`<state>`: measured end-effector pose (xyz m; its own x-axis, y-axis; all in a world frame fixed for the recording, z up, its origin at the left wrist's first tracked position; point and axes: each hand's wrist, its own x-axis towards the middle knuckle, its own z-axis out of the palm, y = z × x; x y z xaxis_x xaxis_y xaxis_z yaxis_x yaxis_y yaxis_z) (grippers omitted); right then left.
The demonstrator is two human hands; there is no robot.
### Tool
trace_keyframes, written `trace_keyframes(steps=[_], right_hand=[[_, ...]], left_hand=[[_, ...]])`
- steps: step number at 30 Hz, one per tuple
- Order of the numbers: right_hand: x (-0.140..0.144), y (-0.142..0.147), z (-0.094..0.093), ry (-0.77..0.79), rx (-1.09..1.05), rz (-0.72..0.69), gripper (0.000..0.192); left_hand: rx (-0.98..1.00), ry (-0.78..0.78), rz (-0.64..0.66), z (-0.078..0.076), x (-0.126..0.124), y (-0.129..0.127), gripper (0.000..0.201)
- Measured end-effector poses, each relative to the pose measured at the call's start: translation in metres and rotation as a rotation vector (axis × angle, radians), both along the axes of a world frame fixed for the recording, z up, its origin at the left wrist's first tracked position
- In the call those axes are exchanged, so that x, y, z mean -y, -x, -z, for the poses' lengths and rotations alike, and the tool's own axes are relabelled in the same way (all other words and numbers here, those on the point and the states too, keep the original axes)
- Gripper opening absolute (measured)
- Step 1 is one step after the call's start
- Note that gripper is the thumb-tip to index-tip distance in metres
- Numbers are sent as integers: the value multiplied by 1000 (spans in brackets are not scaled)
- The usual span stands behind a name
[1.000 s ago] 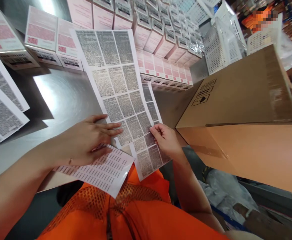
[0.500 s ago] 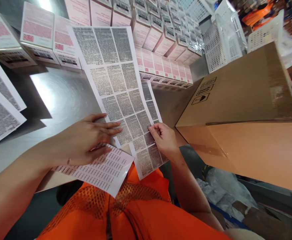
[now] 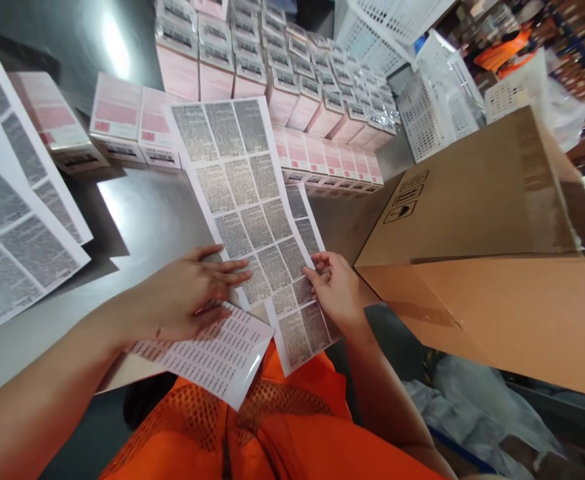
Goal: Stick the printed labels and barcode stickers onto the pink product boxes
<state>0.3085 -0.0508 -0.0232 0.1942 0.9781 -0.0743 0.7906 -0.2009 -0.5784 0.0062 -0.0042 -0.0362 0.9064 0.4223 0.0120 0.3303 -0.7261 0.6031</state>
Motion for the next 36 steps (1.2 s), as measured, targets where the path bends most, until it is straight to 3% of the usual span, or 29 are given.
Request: trace_keyframes(steps=[5,10,13,16,25,36], right_hand=[[-22,5,-6,-141,-57,-24,33],[-85,19,-4,-79,-198,-89,44],[-121,25,-4,-31,-226,-127,38],[-139,26,-7,6,-272,-177,25],[-124,29,-31,-16,-443,-209,34],[-128,33,-40,-113,-538,-152,43]], left_hand=[[-25,47,-2,-8,-1,-3,14],[-46,95,2,-17,-1,-4,15],[-36,110,-19,-23,-1,-4,14],[-44,126,-21,-27,0,-5,12],[-38,130,-28,-25,4,-5,11],[79,76,-70,-30,5,-3,7]])
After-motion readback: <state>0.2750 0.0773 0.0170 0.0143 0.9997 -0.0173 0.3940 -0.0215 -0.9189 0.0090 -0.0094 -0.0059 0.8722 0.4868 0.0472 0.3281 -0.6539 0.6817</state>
